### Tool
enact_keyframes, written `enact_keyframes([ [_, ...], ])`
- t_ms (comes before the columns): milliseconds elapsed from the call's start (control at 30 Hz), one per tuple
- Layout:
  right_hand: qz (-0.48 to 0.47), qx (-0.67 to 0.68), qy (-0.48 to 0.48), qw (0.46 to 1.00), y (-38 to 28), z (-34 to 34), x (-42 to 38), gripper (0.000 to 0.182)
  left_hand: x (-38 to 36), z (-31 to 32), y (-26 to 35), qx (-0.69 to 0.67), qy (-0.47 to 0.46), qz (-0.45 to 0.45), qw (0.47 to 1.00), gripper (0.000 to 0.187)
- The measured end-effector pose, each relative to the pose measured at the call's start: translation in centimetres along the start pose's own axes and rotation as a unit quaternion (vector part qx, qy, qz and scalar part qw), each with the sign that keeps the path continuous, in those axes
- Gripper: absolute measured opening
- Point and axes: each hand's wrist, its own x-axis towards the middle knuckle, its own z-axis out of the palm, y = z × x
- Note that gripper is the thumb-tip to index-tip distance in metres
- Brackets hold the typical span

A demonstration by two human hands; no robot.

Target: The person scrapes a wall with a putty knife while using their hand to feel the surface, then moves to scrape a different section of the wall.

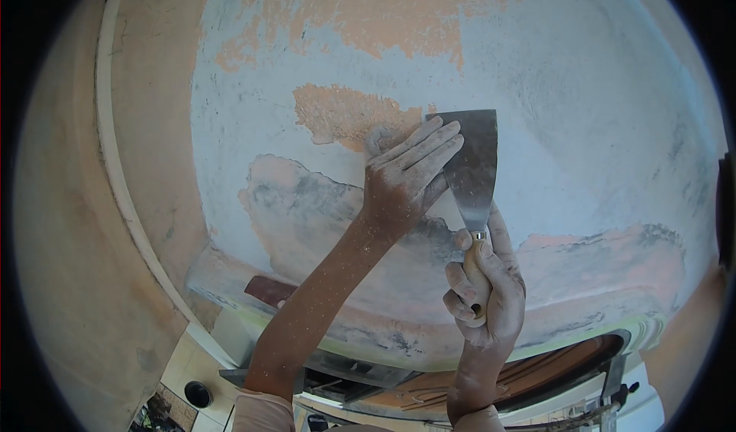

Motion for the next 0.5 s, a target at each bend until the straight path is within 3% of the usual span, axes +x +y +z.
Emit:
enact_keyframes([
  [100, -0.006, -0.018, 0.008, 1.0, 0.3, -0.6, -0.3, 0.053, -0.8, -0.4, 1.1, 0.026, -0.047, 0.007, 0.999, 0.039],
  [200, -0.008, -0.027, 0.008, 1.0, 0.5, -0.4, 0.3, 0.054, 0.3, 0.0, -0.2, 0.03, -0.005, 0.017, 0.999, 0.038],
  [500, -0.001, -0.024, 0.001, 1.0, -0.1, -0.2, 0.7, 0.053, 0.5, -0.1, 0.2, 0.033, 0.0, 0.008, 0.999, 0.038],
])
